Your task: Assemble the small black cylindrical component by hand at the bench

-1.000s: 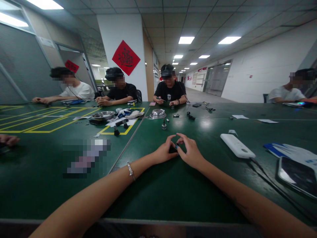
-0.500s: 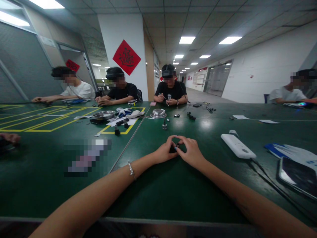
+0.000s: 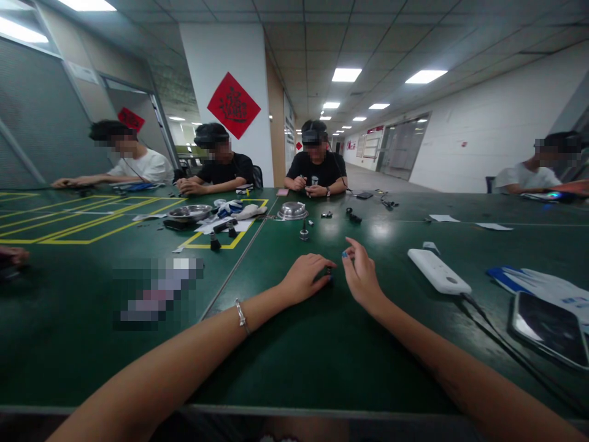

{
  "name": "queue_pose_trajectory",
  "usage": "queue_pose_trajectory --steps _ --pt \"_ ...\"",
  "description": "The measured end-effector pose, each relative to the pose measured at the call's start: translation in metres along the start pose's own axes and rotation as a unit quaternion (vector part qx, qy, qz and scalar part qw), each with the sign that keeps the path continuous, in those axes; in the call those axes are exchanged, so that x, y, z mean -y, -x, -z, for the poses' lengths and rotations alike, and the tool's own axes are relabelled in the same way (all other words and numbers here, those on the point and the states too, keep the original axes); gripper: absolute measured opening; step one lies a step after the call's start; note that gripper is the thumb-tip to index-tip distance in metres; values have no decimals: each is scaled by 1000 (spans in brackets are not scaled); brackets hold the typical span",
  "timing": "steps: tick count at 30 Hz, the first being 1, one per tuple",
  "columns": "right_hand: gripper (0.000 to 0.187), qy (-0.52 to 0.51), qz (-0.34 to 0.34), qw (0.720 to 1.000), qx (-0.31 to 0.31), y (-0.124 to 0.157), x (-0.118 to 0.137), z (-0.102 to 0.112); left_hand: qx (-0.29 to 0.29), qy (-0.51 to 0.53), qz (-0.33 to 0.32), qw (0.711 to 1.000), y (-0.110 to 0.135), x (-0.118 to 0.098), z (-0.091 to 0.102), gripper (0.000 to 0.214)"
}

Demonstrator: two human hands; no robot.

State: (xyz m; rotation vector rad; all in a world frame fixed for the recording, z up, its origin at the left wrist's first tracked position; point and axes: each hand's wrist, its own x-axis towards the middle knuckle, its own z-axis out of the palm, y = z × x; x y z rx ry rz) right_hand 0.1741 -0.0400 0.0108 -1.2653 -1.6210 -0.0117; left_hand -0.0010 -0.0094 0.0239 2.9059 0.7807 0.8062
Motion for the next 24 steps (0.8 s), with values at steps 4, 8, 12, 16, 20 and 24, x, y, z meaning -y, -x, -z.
queue_pose_trajectory --steps 4,8,12,16,20,24 --pt "39 0 -4 1000 6 1 -1 -2 -31 -111 37 993 -7 17 0 24" --pt "39 -6 -18 1000 20 0 0 -2 -70 -216 137 964 -4 71 12 24" --pt "39 -23 -25 999 26 -1 2 -1 -92 -305 233 919 25 136 39 29" --pt "38 -28 -27 998 48 1 3 -2 -116 -369 352 852 55 167 59 32" --pt "37 -24 -28 997 69 2 4 -2 -153 -363 477 785 62 174 61 36" --pt "37 -29 -38 996 77 2 5 -2 -174 -304 544 762 60 188 61 38"
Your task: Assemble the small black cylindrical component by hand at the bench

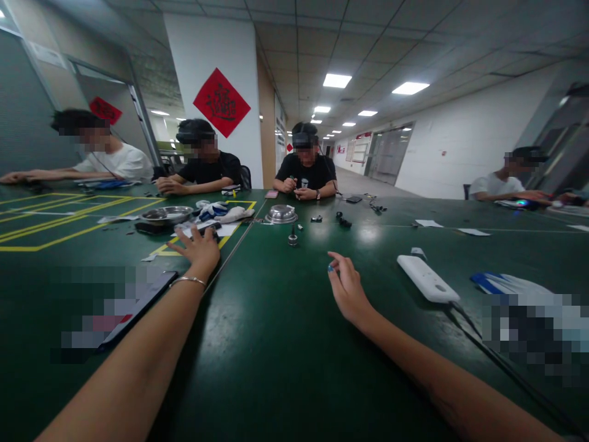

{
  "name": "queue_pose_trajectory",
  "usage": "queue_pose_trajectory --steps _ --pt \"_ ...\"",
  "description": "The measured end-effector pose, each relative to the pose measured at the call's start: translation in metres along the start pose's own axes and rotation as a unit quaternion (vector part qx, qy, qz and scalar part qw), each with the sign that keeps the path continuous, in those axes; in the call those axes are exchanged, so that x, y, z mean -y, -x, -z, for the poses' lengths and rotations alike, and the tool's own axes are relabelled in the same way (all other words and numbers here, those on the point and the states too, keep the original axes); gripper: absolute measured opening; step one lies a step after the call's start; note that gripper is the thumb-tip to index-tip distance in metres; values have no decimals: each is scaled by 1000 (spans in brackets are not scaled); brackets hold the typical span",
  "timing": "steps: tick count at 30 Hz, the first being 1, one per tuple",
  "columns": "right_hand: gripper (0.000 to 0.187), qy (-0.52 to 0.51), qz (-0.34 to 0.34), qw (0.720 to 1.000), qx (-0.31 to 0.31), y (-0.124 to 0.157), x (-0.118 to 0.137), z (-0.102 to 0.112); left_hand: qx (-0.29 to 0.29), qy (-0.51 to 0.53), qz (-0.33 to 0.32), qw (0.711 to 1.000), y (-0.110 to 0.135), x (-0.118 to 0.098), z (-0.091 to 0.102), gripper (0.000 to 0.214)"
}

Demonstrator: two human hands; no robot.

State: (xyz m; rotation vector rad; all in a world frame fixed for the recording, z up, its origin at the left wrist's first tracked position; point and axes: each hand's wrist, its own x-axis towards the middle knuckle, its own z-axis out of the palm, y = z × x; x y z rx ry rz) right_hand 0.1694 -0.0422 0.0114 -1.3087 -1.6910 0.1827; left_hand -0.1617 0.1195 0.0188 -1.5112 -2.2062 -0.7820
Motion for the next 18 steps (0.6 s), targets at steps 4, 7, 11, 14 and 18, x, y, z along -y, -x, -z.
queue_pose_trajectory --steps 4,7,11,14,18 --pt "36 -6 -2 1000 5 -1 1 1 -3 31 16 999 -15 13 -11 41" --pt "36 -8 -4 1000 11 -1 0 1 -25 33 -15 999 -24 21 -18 41" --pt "36 -6 -9 999 32 1 -1 0 -42 18 -40 998 -30 20 -23 45" --pt "35 15 -16 999 34 2 0 -1 -70 31 -105 991 -30 13 -22 52" --pt "33 39 -29 999 18 4 2 -2 -68 11 -156 985 -29 9 -19 50"
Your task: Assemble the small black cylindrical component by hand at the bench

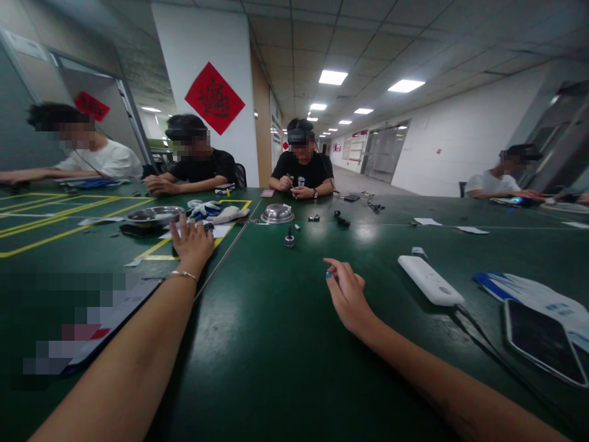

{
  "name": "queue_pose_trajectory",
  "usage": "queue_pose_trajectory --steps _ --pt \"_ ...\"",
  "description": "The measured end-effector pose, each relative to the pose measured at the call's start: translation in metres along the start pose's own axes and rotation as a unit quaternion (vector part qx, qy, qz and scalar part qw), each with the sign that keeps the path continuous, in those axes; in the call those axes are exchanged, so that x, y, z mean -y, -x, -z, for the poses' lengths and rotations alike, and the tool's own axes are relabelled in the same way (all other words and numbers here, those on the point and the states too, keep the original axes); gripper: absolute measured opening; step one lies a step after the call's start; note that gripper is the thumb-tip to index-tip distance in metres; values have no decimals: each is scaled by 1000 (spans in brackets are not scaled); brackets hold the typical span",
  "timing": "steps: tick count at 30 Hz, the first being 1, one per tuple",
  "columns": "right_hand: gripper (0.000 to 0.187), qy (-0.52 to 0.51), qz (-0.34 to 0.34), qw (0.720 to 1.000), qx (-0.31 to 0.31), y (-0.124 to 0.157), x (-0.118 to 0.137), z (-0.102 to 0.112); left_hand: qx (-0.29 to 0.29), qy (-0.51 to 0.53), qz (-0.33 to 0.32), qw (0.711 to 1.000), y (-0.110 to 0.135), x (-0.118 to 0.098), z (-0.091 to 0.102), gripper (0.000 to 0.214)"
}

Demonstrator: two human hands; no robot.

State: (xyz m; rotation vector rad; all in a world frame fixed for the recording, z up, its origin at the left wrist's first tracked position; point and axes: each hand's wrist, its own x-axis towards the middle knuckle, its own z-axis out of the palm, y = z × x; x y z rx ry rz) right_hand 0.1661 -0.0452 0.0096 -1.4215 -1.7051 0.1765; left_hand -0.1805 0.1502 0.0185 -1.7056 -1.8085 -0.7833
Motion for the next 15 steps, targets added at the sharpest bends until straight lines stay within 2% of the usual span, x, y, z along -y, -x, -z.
queue_pose_trajectory --steps 4,8,12,15 --pt "33 -2 -7 1000 3 0 1 1 30 -51 -43 997 -1 1 4 42" --pt "32 -5 -3 1000 7 -1 2 2 50 -59 -90 993 -3 -2 8 35" --pt "30 -7 5 1000 13 0 3 2 123 -44 -125 984 -8 -5 7 34" --pt "30 -11 15 1000 16 0 5 2 166 -27 -126 978 -11 -5 4 35"
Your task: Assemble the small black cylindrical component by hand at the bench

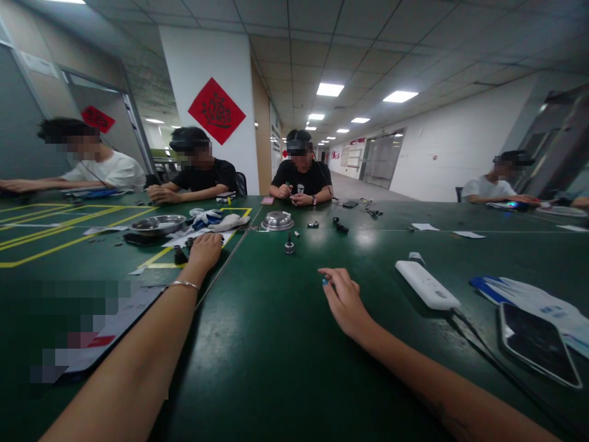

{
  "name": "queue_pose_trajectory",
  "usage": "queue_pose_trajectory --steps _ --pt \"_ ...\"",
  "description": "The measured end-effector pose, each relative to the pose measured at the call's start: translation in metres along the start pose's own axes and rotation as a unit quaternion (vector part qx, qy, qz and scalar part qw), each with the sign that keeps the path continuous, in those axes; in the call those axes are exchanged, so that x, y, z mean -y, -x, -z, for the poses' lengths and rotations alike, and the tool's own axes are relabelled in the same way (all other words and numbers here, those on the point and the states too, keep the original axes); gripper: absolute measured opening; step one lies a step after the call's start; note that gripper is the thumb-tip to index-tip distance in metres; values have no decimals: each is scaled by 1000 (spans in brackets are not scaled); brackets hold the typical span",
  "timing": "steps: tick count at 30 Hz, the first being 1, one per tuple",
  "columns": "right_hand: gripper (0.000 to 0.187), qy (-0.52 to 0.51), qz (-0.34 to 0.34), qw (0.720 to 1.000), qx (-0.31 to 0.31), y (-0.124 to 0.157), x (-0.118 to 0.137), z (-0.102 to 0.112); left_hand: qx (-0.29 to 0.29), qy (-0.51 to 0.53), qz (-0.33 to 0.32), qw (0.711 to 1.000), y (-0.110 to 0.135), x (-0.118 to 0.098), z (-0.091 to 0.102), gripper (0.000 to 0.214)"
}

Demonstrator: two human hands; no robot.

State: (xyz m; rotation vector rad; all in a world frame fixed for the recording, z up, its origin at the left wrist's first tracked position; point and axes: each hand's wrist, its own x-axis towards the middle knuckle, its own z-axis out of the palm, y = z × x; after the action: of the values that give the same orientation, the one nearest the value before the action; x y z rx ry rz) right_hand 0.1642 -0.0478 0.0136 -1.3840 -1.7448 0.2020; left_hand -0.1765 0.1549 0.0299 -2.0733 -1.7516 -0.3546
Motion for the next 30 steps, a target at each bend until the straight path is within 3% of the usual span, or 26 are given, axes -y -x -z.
queue_pose_trajectory --steps 4,9,15,19,25,30 --pt "29 -13 -2 1000 14 0 2 2 33 18 21 999 -2 3 -3 37" --pt "28 -4 -7 999 32 0 2 3 53 31 0 998 -2 6 -7 37" --pt "29 20 10 999 28 0 -3 -1 72 30 27 997 2 3 0 37" --pt "32 36 20 999 27 -1 -3 -2 91 39 30 995 7 -4 9 35" --pt "32 26 25 999 36 0 -2 -1 88 57 -45 994 11 -24 12 35" --pt "30 18 18 998 49 0 0 3 82 55 -15 995 16 -29 14 36"
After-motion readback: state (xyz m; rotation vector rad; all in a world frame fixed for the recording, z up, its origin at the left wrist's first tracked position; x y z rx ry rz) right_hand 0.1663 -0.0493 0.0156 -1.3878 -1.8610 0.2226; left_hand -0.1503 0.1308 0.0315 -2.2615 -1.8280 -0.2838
